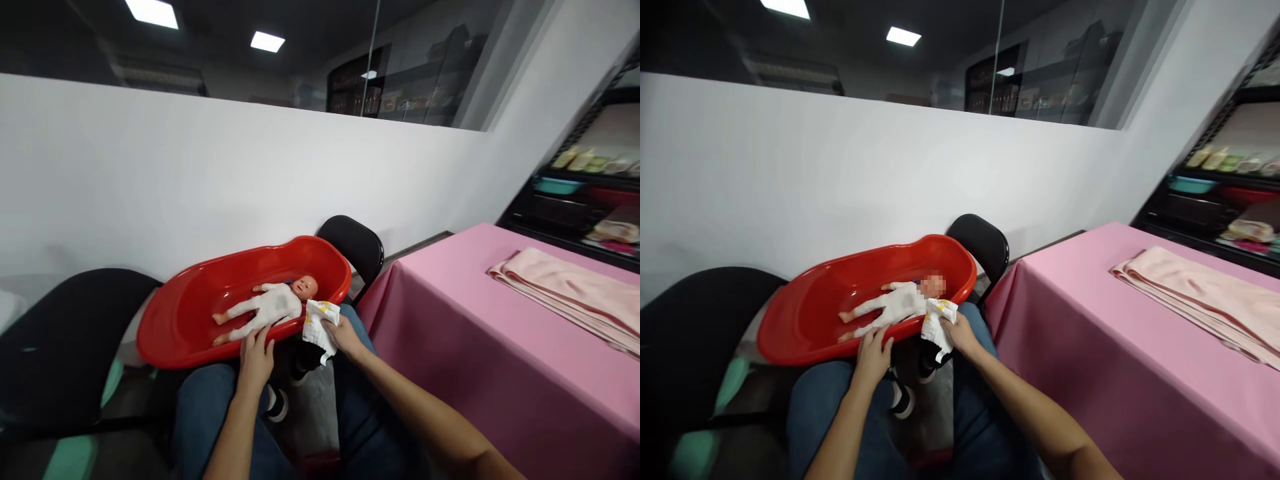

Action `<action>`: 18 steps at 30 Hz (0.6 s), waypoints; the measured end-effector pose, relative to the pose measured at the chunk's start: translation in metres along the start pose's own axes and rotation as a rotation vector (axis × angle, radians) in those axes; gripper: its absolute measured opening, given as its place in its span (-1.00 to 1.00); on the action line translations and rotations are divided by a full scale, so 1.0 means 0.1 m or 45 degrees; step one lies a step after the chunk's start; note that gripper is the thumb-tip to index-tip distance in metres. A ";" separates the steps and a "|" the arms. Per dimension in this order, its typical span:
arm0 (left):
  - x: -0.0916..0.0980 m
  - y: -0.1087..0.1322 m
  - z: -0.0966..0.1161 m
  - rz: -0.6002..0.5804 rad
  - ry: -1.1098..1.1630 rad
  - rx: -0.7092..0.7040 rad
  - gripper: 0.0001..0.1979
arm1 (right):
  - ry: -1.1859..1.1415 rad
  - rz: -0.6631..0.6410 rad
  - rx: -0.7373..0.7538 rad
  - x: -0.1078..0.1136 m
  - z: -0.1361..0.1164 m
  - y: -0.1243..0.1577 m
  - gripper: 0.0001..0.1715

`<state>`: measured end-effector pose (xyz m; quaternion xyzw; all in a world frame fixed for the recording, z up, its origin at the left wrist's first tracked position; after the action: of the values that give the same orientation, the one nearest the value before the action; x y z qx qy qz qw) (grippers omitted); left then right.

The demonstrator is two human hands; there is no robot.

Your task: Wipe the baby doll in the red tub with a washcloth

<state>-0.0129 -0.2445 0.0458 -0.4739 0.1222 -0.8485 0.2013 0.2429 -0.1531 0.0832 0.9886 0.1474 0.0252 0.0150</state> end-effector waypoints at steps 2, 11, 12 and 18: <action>0.08 0.14 0.02 0.081 0.068 0.036 -0.51 | 0.020 0.026 -0.012 -0.08 -0.05 -0.08 -0.51; 0.19 0.96 -0.24 0.251 0.313 0.333 -0.55 | 0.254 0.131 0.056 0.13 -0.39 -0.66 -0.50; 0.17 1.04 -0.28 0.256 0.327 0.365 -0.56 | 0.331 0.132 0.079 0.19 -0.45 -0.74 -0.50; -0.03 1.30 -0.55 0.250 0.379 0.486 -0.59 | 1.157 -0.159 0.301 0.30 -0.69 -1.28 -0.74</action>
<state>-0.0291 -0.3576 -0.0374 -0.2830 0.0336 -0.8931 0.3481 0.2307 -0.0206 0.1486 0.8616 0.2001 0.4373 -0.1623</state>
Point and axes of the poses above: each hand's wrist, its own y-axis away from the middle knuckle, its own x-axis out of the back of the hand, z = x × y, the point moved 2 cm from there along -y, towards the middle knuckle, and after that the axes turned 4 degrees about -x, right-handed, at the moved point
